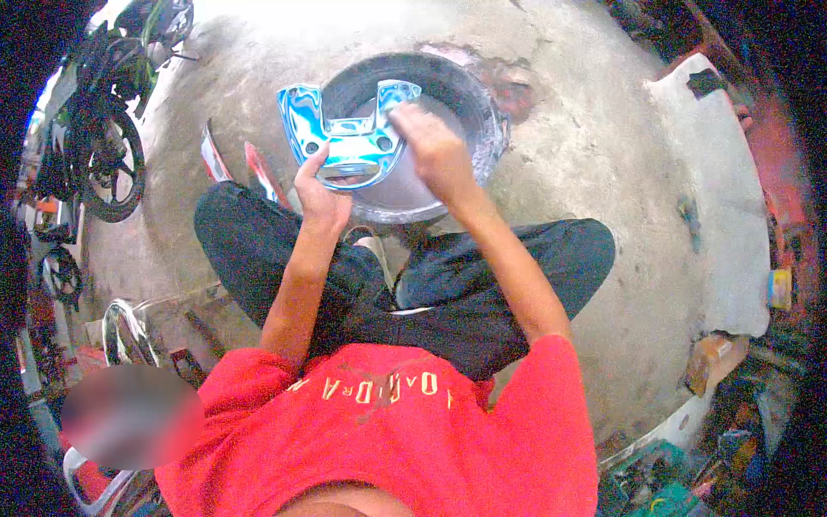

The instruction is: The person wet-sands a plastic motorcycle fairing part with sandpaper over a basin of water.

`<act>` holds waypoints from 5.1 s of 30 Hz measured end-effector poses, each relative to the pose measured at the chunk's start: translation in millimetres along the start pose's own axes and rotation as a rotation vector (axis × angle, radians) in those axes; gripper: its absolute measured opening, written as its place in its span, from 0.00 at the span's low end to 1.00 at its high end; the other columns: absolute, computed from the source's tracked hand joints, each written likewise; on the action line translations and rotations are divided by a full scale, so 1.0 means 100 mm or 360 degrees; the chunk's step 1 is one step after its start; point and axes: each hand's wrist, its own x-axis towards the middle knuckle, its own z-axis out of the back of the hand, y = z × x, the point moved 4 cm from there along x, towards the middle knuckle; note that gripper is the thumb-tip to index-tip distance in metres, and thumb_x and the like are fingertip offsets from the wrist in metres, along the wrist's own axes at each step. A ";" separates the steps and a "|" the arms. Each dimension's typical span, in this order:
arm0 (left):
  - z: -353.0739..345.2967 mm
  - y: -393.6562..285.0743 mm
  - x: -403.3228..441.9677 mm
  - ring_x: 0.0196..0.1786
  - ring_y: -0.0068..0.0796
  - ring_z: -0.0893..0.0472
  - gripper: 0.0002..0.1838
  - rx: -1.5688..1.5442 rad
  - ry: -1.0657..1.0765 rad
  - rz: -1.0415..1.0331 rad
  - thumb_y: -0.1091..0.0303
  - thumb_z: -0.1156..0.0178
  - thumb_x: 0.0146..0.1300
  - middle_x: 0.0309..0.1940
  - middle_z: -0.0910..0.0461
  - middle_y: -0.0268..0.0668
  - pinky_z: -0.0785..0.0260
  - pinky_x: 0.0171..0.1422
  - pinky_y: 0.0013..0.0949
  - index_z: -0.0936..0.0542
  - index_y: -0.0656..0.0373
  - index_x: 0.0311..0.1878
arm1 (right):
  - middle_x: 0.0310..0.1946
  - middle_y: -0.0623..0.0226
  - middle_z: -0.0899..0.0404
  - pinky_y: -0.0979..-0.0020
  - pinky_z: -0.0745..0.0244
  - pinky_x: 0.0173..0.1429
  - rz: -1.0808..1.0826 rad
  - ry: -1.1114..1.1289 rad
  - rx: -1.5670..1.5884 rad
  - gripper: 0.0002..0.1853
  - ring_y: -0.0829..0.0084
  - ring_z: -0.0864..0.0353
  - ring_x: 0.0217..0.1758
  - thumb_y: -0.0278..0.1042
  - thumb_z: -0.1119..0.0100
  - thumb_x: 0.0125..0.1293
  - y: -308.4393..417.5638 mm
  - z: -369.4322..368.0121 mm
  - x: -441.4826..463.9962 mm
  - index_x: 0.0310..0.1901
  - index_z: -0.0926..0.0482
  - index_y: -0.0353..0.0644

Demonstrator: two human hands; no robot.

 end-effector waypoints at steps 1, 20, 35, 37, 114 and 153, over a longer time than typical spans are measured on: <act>0.01 0.01 0.01 0.50 0.40 0.15 0.17 0.0059 0.0014 -0.0002 0.65 0.44 0.68 0.49 0.16 0.42 0.20 0.50 0.45 0.22 0.61 0.56 | 0.60 0.51 0.19 0.58 0.22 0.66 0.0000 -0.0025 -0.0066 0.21 0.55 0.18 0.63 0.26 0.46 0.65 -0.07 0.01 0.02 0.59 0.20 0.38; 0.07 -0.12 -0.01 0.55 0.46 0.17 0.20 0.0122 0.0072 0.0014 0.63 0.43 0.67 0.54 0.18 0.44 0.23 0.56 0.53 0.23 0.62 0.59 | 0.54 0.54 0.15 0.65 0.24 0.60 -0.0565 -0.0002 0.0210 0.16 0.61 0.15 0.55 0.28 0.48 0.73 -0.30 -0.04 0.01 0.58 0.20 0.36; 0.11 -0.01 0.28 0.47 0.44 0.13 0.17 0.0043 -0.0253 -0.0137 0.68 0.42 0.66 0.48 0.17 0.43 0.16 0.42 0.51 0.25 0.59 0.57 | 0.39 0.57 0.11 0.63 0.21 0.50 -0.1419 0.0394 0.0571 0.18 0.64 0.12 0.43 0.44 0.40 0.67 -2.11 -1.34 -1.28 0.50 0.13 0.40; 0.07 0.02 0.27 0.46 0.44 0.13 0.17 0.0005 -0.0260 -0.0143 0.68 0.41 0.66 0.48 0.17 0.43 0.16 0.41 0.51 0.24 0.59 0.57 | 0.41 0.48 0.13 0.54 0.21 0.52 -0.1439 0.0561 0.0176 0.17 0.48 0.13 0.47 0.43 0.41 0.68 -1.98 -1.43 -1.31 0.51 0.14 0.44; 0.14 0.03 0.13 0.54 0.42 0.17 0.18 0.0212 -0.0024 0.0130 0.64 0.42 0.66 0.52 0.17 0.42 0.24 0.58 0.49 0.22 0.60 0.57 | 0.43 0.65 0.17 0.60 0.33 0.55 -0.0623 -0.0202 0.0342 0.16 0.65 0.24 0.44 0.43 0.30 0.64 -0.03 -0.45 -0.11 0.49 0.12 0.45; 0.18 0.00 0.21 0.42 0.35 0.13 0.13 0.0133 -0.0123 -0.0026 0.68 0.41 0.64 0.43 0.16 0.37 0.16 0.38 0.41 0.22 0.55 0.52 | 0.57 0.53 0.17 0.56 0.23 0.66 0.0164 0.0216 0.0031 0.17 0.54 0.17 0.61 0.26 0.46 0.71 0.22 -0.23 -0.11 0.60 0.20 0.40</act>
